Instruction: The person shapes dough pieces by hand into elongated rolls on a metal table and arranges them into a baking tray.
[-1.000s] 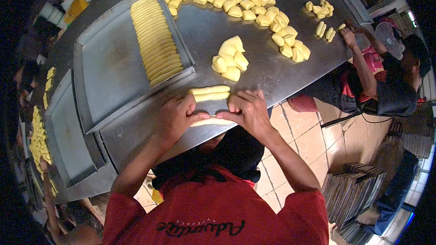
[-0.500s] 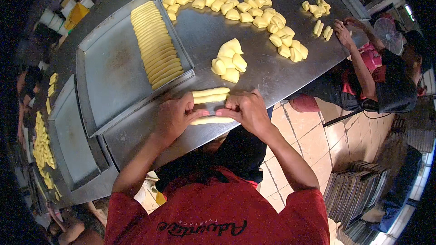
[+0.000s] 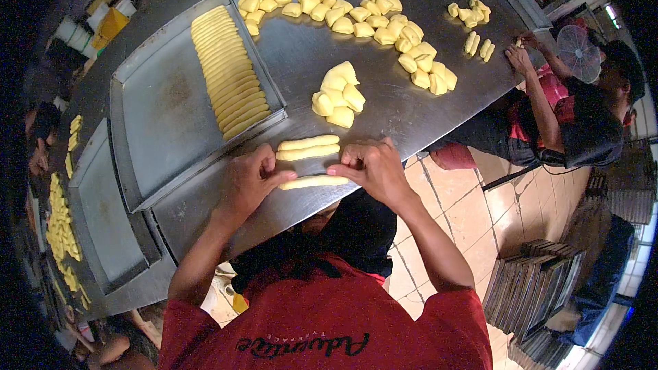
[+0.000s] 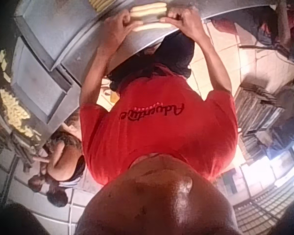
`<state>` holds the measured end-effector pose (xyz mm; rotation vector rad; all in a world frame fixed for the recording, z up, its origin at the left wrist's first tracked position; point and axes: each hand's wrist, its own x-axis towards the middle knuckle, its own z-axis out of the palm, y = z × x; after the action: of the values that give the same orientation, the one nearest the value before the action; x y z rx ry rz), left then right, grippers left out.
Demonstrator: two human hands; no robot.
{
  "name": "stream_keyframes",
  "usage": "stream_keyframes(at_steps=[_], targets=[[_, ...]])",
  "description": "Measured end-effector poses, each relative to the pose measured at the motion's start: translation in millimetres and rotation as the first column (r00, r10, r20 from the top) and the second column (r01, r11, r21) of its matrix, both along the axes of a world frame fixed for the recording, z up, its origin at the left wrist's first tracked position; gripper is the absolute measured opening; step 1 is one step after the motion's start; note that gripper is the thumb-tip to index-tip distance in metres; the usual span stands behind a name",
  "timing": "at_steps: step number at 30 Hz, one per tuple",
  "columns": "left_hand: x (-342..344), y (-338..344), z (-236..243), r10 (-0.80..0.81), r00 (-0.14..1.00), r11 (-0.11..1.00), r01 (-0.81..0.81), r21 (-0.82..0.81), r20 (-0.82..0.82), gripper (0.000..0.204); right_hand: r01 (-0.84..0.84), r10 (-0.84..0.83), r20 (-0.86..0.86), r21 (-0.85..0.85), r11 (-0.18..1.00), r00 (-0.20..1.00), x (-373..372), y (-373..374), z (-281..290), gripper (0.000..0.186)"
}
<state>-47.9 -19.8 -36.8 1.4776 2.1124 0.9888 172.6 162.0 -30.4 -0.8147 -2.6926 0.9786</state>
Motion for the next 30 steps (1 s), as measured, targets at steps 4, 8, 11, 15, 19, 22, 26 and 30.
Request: stream_keyframes(at_steps=[4, 8, 11, 15, 19, 22, 26, 30], targets=[[-2, -3, -10, 0.000, 0.989, 1.000, 0.002, 0.019, -0.149, 0.050, 0.027, -0.014, -0.048, 0.274, 0.961, 0.999, -4, -6, 6, 0.049], [-1, -6, -13, 0.007, 0.997, 0.998, -0.001, 0.068, -0.077, 0.049, 0.002, 0.020, -0.087, 0.238, 0.971, 0.996, -2, 0, 2, 0.047], [0, -5, -8, -0.009, 0.997, 0.999, 0.013, 0.052, -0.072, 0.048, -0.008, 0.006, -0.065, -0.029, 1.000, 0.998, -1, -2, 2, 0.047], [3, -3, -6, 0.027, 0.990, 0.999, -0.023, 0.035, -0.135, 0.044, 0.033, 0.018, -0.166, 0.296, 0.955, 0.986, -6, -5, 4, 0.048], [4, -12, -6, -0.040, 0.975, 0.992, 0.065, 0.109, -0.220, 0.029, -0.035, 0.041, -0.147, 0.039, 0.999, 0.988, 4, -2, 5, 0.031], [23, -19, 10, 0.041, 0.996, 0.991, -0.051, 0.126, 0.084, 0.021, -0.113, 0.090, -0.230, -0.089, 0.990, 0.969, 12, -12, 9, 0.027], [32, -24, 12, 0.019, 0.981, 0.996, -0.035, 0.077, 0.194, 0.021, -0.160, 0.139, -0.273, -0.057, 0.985, 0.952, 13, -20, 9, 0.025], [19, -16, 10, 0.016, 0.967, 0.995, -0.041, 0.094, 0.255, 0.021, -0.134, 0.099, -0.320, -0.092, 0.987, 0.942, 4, -9, 11, 0.028]])
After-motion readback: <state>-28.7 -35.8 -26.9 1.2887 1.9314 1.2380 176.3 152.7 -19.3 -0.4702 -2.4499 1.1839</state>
